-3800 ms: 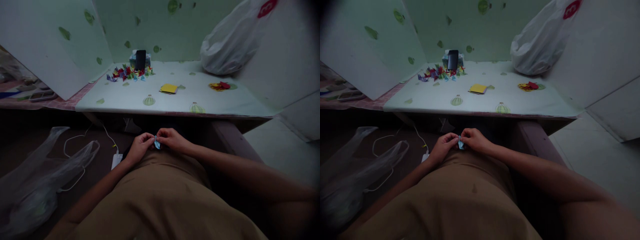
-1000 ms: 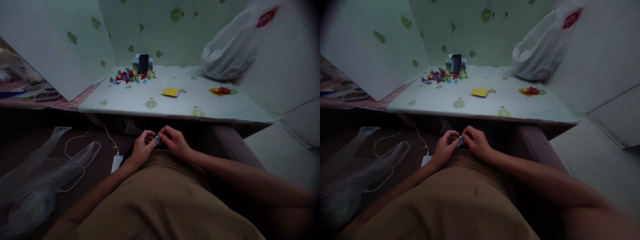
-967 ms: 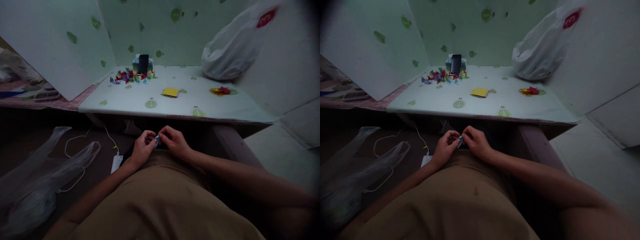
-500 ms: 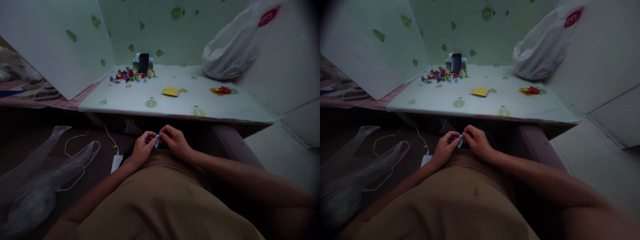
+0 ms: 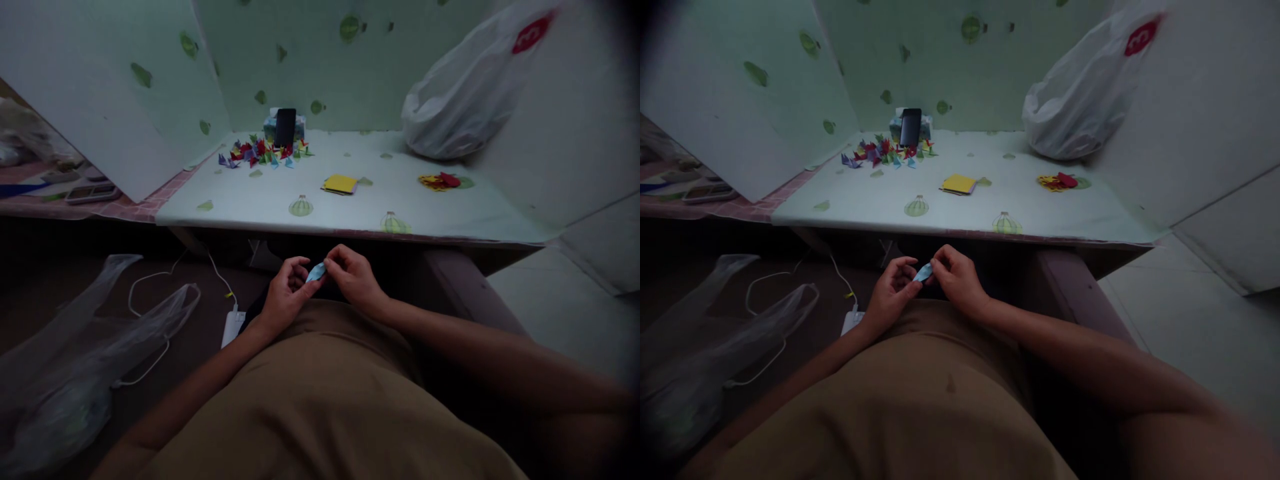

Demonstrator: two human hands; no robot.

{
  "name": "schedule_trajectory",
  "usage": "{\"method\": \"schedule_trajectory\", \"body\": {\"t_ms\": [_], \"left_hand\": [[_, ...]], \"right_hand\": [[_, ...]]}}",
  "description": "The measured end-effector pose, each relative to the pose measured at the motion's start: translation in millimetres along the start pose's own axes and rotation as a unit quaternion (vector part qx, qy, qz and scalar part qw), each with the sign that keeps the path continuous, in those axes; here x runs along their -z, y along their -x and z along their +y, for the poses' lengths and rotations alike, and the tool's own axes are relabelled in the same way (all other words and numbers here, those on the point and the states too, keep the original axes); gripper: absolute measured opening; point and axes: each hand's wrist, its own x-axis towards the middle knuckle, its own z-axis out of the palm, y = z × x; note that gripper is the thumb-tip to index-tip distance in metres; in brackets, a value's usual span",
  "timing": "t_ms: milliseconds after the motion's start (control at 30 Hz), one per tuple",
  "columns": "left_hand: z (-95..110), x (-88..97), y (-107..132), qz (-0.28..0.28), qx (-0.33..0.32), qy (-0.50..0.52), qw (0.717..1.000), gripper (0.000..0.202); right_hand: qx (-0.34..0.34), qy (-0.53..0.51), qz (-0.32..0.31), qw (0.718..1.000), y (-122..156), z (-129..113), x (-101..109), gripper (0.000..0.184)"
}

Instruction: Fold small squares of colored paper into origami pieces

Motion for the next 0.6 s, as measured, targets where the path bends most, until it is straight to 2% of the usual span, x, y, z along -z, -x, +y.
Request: {"method": "schedule_trajectory", "body": {"t_ms": [67,200,333,467,600], "left_hand": [[0.2,-0.7,-0.5,-0.008,-0.005,-0.008,1.000,0.052],[3.1,0.4,-1.4,0.042,-0.011,-0.022,0.999,0.026],[5.9,4.3,-2.5,0.049,0.002,-0.001,0.999,0.020],[3.0,5.8,-4.2,0.026,0.073,0.110,0.991,0.021],[-2.4,4.7,-5.8,-0.009,0.137,0.238,0.961,0.025]], "right_hand": [[-0.040,-0.063,0.013,0.997,-0.6,-2.6,-0.6,0.016],[-0.093,-0.133,-0.002,0.987,3.2,-11.1,-4.4,0.016],[-0.161,-0.202,-0.026,0.966,5.5,-14.3,-5.7,0.015],[-0.219,-0.275,-0.059,0.934,2.4,-12.2,-2.2,0.014],[-0.238,-0.304,-0.090,0.918,0.2,-11.9,1.3,0.014]]}}
